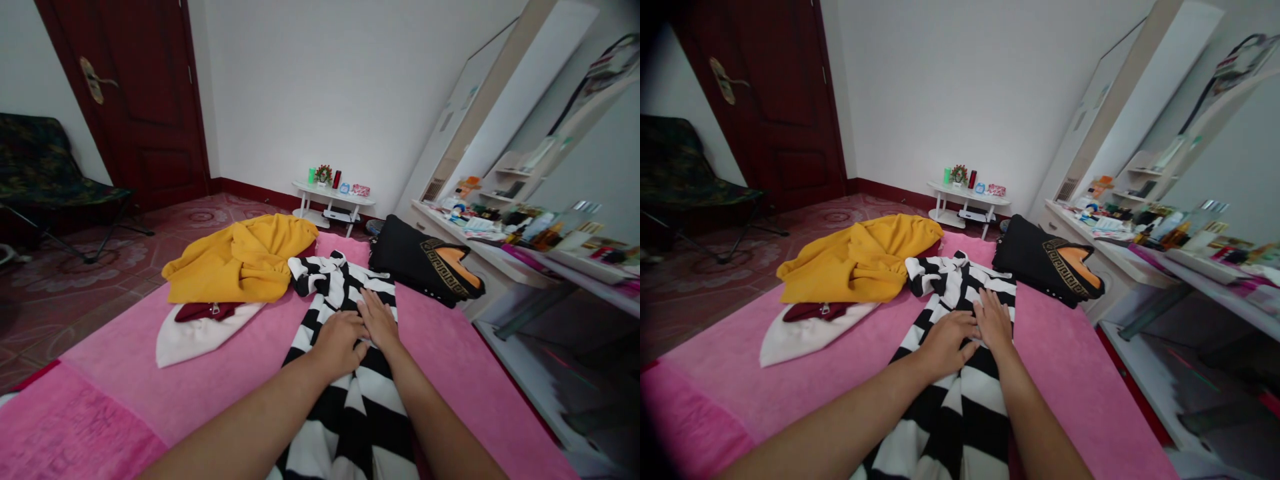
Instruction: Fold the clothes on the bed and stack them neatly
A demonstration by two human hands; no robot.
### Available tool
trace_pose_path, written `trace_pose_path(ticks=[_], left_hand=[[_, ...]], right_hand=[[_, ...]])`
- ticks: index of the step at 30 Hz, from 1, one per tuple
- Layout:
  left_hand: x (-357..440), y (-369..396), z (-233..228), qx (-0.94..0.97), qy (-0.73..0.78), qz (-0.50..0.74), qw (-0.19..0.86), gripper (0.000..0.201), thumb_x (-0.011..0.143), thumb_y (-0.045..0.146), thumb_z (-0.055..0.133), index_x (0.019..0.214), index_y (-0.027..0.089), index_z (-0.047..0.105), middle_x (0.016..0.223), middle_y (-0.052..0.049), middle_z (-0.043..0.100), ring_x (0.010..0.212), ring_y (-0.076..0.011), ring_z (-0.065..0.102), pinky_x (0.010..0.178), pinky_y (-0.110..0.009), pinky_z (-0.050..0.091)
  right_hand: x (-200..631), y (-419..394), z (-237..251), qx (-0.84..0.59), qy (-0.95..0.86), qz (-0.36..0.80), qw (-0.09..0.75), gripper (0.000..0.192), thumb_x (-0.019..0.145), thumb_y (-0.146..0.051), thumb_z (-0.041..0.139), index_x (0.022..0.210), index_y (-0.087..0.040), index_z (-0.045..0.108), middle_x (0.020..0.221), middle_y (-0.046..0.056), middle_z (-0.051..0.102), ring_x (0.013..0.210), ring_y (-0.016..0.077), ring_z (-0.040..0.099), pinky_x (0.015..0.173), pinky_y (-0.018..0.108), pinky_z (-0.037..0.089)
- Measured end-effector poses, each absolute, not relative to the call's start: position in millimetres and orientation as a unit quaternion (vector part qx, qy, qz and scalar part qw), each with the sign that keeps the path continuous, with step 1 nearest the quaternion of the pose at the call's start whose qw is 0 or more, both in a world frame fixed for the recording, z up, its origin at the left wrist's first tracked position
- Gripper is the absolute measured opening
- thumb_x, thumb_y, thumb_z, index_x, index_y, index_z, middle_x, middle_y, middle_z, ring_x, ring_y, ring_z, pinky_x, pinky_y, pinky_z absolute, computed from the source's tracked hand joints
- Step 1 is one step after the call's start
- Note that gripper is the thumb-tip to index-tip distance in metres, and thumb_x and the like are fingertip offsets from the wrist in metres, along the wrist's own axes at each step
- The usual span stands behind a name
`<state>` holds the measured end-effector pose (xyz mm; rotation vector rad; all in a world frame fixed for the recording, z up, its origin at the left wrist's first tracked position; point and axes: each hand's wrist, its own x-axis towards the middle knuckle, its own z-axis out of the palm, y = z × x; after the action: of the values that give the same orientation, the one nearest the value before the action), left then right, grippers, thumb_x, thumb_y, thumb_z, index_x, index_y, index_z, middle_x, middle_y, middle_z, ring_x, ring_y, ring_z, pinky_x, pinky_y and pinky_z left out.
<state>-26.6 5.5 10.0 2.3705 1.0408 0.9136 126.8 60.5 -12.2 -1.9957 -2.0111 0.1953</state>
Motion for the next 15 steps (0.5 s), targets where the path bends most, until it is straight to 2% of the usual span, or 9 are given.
trace_pose_path(ticks=[3,7,9,11,13,15], left_hand=[[-33.8,10.4,20.4,0.792,0.417,0.401,0.193,0.028,0.084,0.019,0.043,0.099,0.025,0.066,0.104,0.000,0.066,0.100,-0.0175,0.058,0.093,-0.035,0.046],[-55.5,39.9,48.4,0.732,0.487,0.469,0.087,0.029,0.085,0.017,0.042,0.106,0.022,0.062,0.114,-0.003,0.062,0.112,-0.0196,0.051,0.100,-0.035,0.040],[-66.4,63.6,63.7,0.727,0.541,0.420,0.043,0.031,0.085,0.018,0.043,0.111,0.021,0.060,0.117,-0.006,0.061,0.115,-0.0219,0.049,0.100,-0.037,0.039],[-72.7,88.2,75.1,0.735,0.609,0.298,0.031,0.033,0.084,0.023,0.048,0.114,0.022,0.060,0.117,-0.008,0.061,0.115,-0.0255,0.050,0.096,-0.039,0.041],[-73.7,108.9,80.4,0.736,0.651,0.183,0.045,0.033,0.077,0.029,0.058,0.109,0.020,0.064,0.111,-0.012,0.064,0.109,-0.0303,0.055,0.090,-0.041,0.044],[-71.4,123.4,79.4,0.733,0.665,0.129,0.062,0.036,0.068,0.033,0.068,0.100,0.016,0.067,0.105,-0.016,0.066,0.103,-0.0337,0.059,0.086,-0.042,0.046]], right_hand=[[125.9,59.4,-11.3,-0.694,-0.699,0.044,0.165,0.052,0.096,-0.042,0.024,0.143,-0.021,0.034,0.150,0.006,0.030,0.139,0.0210,0.022,0.111,0.046,0.017],[122.5,57.9,-9.6,-0.697,-0.693,0.023,0.181,0.052,0.096,-0.042,0.024,0.141,-0.021,0.038,0.148,0.007,0.035,0.137,0.0218,0.027,0.110,0.045,0.020],[121.7,56.4,-9.3,-0.698,-0.692,0.019,0.185,0.051,0.095,-0.042,0.025,0.140,-0.021,0.040,0.147,0.006,0.036,0.137,0.0216,0.028,0.110,0.043,0.021],[121.7,55.5,-9.3,-0.700,-0.689,0.017,0.188,0.051,0.095,-0.042,0.025,0.139,-0.021,0.041,0.147,0.006,0.037,0.136,0.0216,0.028,0.110,0.042,0.020],[122.1,55.2,-9.3,-0.700,-0.687,0.017,0.192,0.051,0.095,-0.041,0.025,0.139,-0.021,0.041,0.147,0.006,0.037,0.136,0.0218,0.029,0.110,0.042,0.020],[122.6,55.2,-9.3,-0.700,-0.686,0.017,0.197,0.051,0.095,-0.041,0.026,0.138,-0.020,0.042,0.146,0.006,0.038,0.136,0.0222,0.029,0.110,0.042,0.020]])
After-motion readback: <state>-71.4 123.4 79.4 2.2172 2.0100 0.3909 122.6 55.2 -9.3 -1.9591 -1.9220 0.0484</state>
